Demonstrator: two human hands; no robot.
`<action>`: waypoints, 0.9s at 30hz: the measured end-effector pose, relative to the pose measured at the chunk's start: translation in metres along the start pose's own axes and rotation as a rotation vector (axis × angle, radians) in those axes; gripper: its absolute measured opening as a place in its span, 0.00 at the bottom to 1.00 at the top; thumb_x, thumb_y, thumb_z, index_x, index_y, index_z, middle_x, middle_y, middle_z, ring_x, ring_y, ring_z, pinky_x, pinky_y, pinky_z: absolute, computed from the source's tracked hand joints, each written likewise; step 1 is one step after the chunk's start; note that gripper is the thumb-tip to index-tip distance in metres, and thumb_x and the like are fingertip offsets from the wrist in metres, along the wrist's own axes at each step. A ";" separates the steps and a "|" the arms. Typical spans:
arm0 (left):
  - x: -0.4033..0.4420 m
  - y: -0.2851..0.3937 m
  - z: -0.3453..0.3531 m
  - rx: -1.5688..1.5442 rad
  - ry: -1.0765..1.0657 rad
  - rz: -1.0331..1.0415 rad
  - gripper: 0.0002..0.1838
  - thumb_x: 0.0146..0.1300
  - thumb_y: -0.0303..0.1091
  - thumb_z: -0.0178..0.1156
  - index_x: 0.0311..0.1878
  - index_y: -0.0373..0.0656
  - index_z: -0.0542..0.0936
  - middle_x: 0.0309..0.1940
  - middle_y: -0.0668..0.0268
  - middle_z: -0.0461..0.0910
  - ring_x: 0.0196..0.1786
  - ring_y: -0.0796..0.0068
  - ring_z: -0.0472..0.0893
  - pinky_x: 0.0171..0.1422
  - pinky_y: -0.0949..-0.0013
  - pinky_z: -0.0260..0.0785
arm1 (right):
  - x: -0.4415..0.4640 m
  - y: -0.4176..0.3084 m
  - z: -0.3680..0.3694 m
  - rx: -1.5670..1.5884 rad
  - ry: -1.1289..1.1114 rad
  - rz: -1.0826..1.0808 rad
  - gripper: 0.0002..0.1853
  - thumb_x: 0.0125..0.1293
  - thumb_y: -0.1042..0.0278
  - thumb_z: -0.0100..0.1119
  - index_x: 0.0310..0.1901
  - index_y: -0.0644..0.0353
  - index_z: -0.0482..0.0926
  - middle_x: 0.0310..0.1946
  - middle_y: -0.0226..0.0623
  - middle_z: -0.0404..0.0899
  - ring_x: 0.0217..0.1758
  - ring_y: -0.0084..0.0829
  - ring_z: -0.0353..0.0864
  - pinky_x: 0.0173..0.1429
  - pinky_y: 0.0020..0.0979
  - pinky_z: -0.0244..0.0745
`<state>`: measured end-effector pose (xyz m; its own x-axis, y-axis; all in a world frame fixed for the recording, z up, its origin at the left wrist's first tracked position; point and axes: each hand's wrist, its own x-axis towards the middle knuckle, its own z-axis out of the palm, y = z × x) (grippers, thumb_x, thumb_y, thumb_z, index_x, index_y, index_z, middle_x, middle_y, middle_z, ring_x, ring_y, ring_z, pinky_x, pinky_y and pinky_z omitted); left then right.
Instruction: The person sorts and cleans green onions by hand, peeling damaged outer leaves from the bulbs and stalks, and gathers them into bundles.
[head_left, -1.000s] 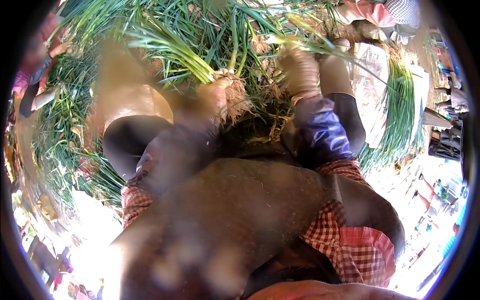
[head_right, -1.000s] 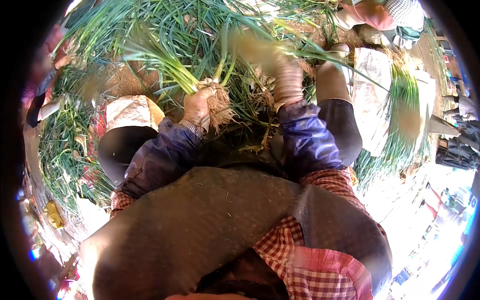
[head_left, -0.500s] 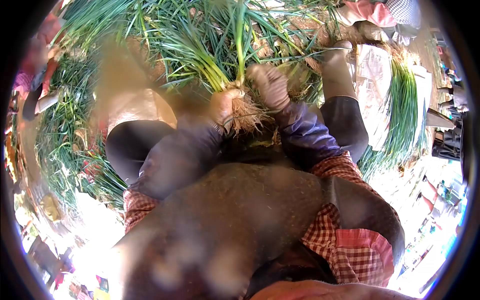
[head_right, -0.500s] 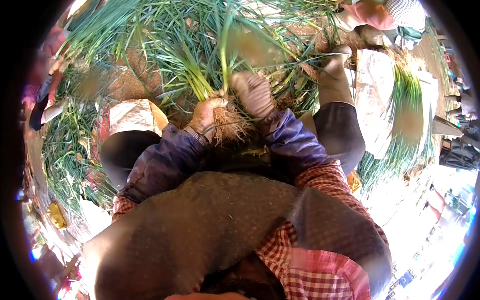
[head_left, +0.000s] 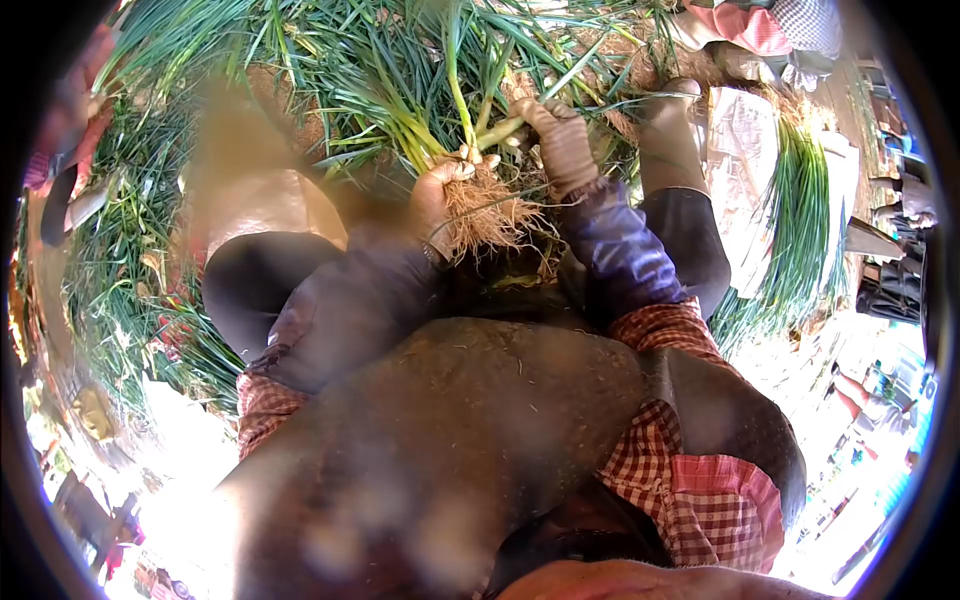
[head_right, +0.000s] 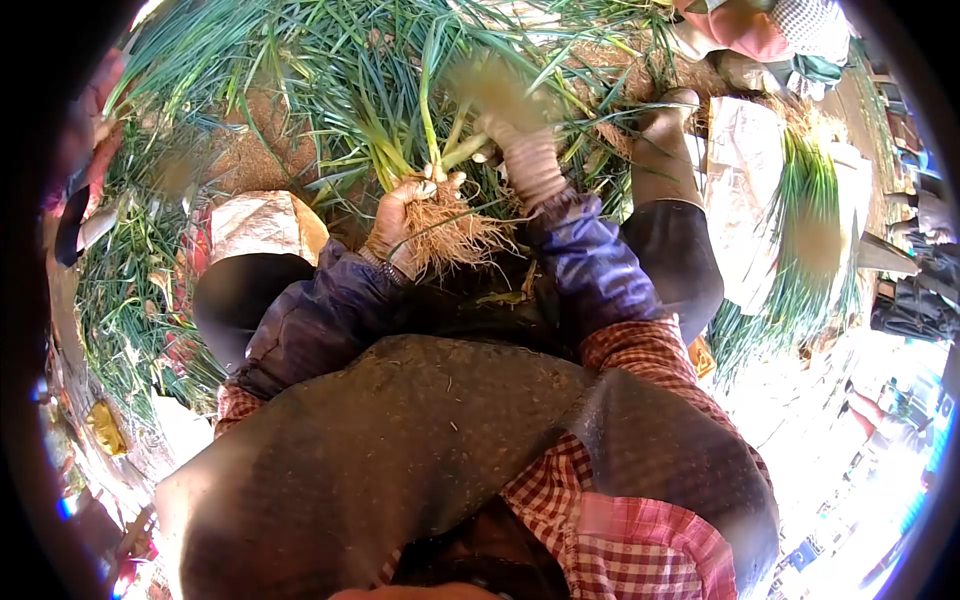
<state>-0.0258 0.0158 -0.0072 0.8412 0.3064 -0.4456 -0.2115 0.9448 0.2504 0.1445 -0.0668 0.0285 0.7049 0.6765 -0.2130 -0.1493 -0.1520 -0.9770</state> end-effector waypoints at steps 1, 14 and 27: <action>-0.003 0.002 0.005 -0.002 0.001 0.000 0.14 0.59 0.23 0.49 0.49 0.32 0.72 0.44 0.52 0.77 0.58 0.53 0.74 0.57 0.52 0.72 | -0.006 -0.004 -0.003 -0.002 -0.001 0.001 0.09 0.65 0.65 0.58 0.38 0.62 0.82 0.24 0.34 0.81 0.20 0.20 0.75 0.25 0.21 0.73; -0.011 0.025 0.010 0.265 -0.116 -0.185 0.18 0.61 0.29 0.49 0.53 0.29 0.71 0.57 0.50 0.71 0.51 0.62 0.77 0.56 0.55 0.74 | 0.051 0.029 -0.111 -0.241 -0.595 0.198 0.13 0.65 0.68 0.53 0.48 0.64 0.77 0.38 0.43 0.81 0.34 0.32 0.81 0.38 0.26 0.78; -0.024 0.045 0.068 0.081 -0.253 0.130 0.31 0.50 0.26 0.61 0.60 0.39 0.65 0.48 0.60 0.72 0.51 0.66 0.75 0.54 0.61 0.74 | 0.185 0.190 -0.227 -1.446 0.058 -0.130 0.29 0.58 0.67 0.54 0.62 0.59 0.63 0.41 0.49 0.80 0.46 0.46 0.79 0.50 0.39 0.73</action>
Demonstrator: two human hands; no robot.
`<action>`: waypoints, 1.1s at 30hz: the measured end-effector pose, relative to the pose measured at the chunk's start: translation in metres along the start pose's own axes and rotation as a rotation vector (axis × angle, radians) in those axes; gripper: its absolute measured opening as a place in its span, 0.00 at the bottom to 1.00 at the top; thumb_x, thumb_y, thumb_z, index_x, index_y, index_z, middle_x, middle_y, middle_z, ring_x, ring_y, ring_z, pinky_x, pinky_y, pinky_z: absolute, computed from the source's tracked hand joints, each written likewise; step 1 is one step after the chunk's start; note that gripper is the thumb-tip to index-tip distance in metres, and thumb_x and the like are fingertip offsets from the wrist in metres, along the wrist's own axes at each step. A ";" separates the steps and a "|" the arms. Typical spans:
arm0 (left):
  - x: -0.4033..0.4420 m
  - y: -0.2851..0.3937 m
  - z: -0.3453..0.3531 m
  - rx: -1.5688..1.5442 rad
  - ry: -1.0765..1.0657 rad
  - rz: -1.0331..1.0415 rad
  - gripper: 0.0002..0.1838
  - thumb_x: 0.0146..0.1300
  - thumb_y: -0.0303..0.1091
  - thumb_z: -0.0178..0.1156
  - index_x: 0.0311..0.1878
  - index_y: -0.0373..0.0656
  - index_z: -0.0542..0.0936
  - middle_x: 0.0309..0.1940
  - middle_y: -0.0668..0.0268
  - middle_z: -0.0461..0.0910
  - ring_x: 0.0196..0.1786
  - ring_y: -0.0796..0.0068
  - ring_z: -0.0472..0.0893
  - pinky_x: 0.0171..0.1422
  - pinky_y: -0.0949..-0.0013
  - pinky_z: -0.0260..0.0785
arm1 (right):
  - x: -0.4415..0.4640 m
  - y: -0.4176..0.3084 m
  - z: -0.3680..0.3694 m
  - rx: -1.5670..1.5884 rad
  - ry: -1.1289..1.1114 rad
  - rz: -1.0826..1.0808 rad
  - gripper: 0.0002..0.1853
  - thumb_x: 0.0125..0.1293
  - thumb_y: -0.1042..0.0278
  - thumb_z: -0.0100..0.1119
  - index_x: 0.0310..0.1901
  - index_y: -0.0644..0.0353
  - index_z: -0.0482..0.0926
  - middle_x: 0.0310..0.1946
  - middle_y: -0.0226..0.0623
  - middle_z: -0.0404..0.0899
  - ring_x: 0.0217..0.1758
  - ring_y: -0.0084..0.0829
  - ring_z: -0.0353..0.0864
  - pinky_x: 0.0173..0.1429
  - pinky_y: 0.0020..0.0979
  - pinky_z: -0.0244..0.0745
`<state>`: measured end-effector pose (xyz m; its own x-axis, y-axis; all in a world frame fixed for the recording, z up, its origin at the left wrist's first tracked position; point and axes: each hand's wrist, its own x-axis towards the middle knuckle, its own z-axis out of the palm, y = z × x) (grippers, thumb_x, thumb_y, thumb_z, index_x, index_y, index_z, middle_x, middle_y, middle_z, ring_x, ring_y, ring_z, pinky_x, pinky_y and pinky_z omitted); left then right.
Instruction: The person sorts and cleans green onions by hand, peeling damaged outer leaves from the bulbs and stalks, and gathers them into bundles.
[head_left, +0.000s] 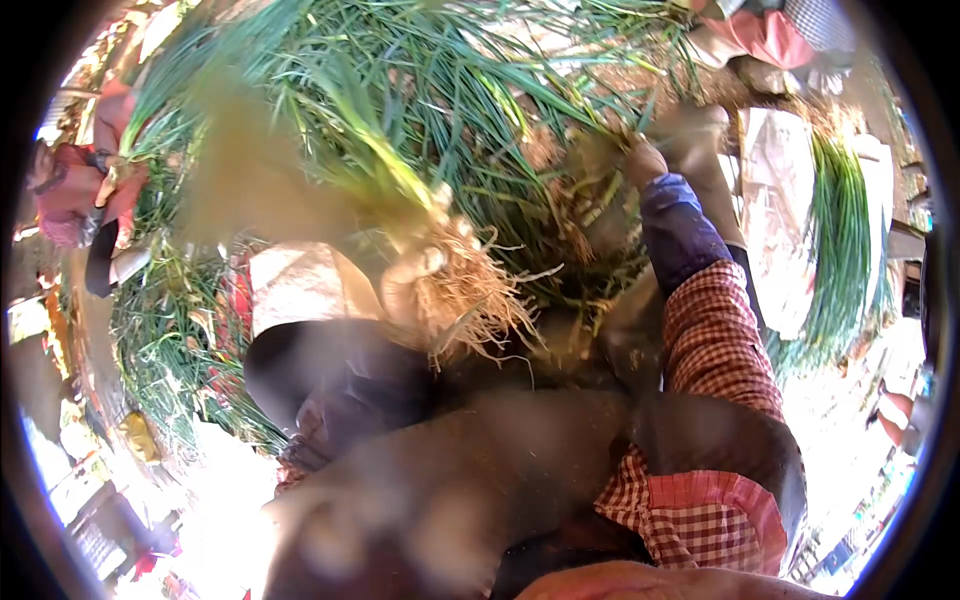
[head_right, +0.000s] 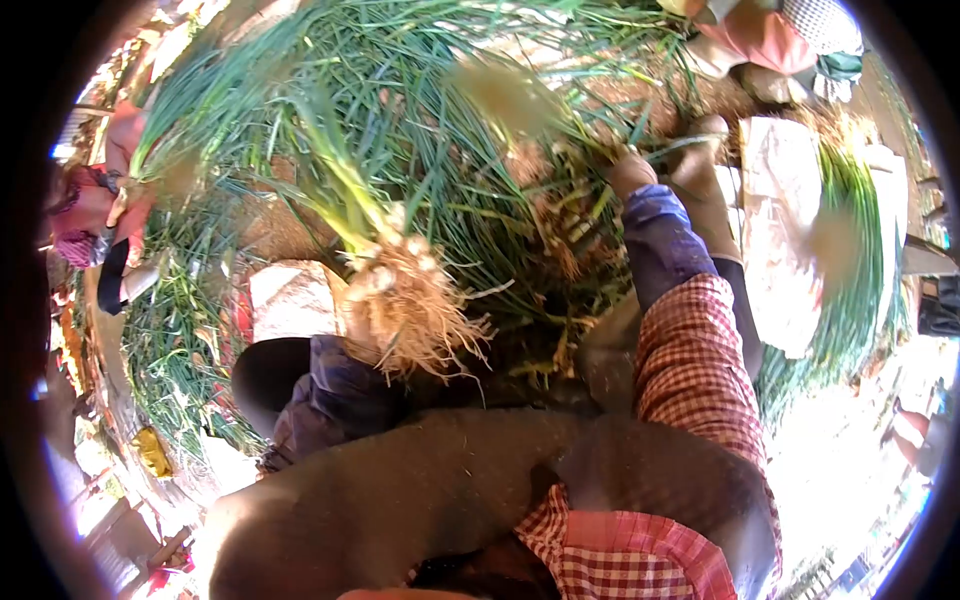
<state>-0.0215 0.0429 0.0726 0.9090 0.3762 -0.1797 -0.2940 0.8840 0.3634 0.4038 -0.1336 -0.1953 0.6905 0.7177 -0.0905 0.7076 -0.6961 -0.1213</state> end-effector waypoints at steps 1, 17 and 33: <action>0.003 -0.006 -0.015 -0.016 0.084 -0.021 0.29 0.49 0.24 0.60 0.58 0.38 0.66 0.48 0.61 0.72 0.51 0.66 0.75 0.56 0.61 0.72 | 0.000 -0.012 -0.019 0.052 -0.107 0.100 0.28 0.59 0.65 0.53 0.63 0.57 0.63 0.41 0.49 0.80 0.46 0.46 0.79 0.50 0.38 0.73; 0.017 -0.045 -0.043 0.339 0.085 -0.134 0.27 0.55 0.29 0.51 0.59 0.29 0.68 0.58 0.50 0.71 0.62 0.61 0.71 0.64 0.67 0.65 | -0.049 -0.085 -0.037 0.627 -0.743 -0.376 0.16 0.66 0.53 0.52 0.42 0.55 0.81 0.30 0.35 0.82 0.30 0.33 0.80 0.37 0.32 0.76; 0.012 -0.041 -0.073 0.392 0.306 -0.125 0.17 0.57 0.25 0.53 0.50 0.32 0.76 0.44 0.60 0.80 0.47 0.69 0.78 0.58 0.69 0.70 | -0.120 -0.187 -0.109 0.526 -0.105 0.239 0.27 0.65 0.38 0.47 0.40 0.58 0.78 0.32 0.41 0.80 0.33 0.32 0.80 0.41 0.36 0.75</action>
<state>-0.0199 0.0316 -0.0111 0.7847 0.3900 -0.4818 -0.0021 0.7790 0.6271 0.2050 -0.0913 -0.0541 0.7840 0.5591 -0.2697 0.3461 -0.7544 -0.5578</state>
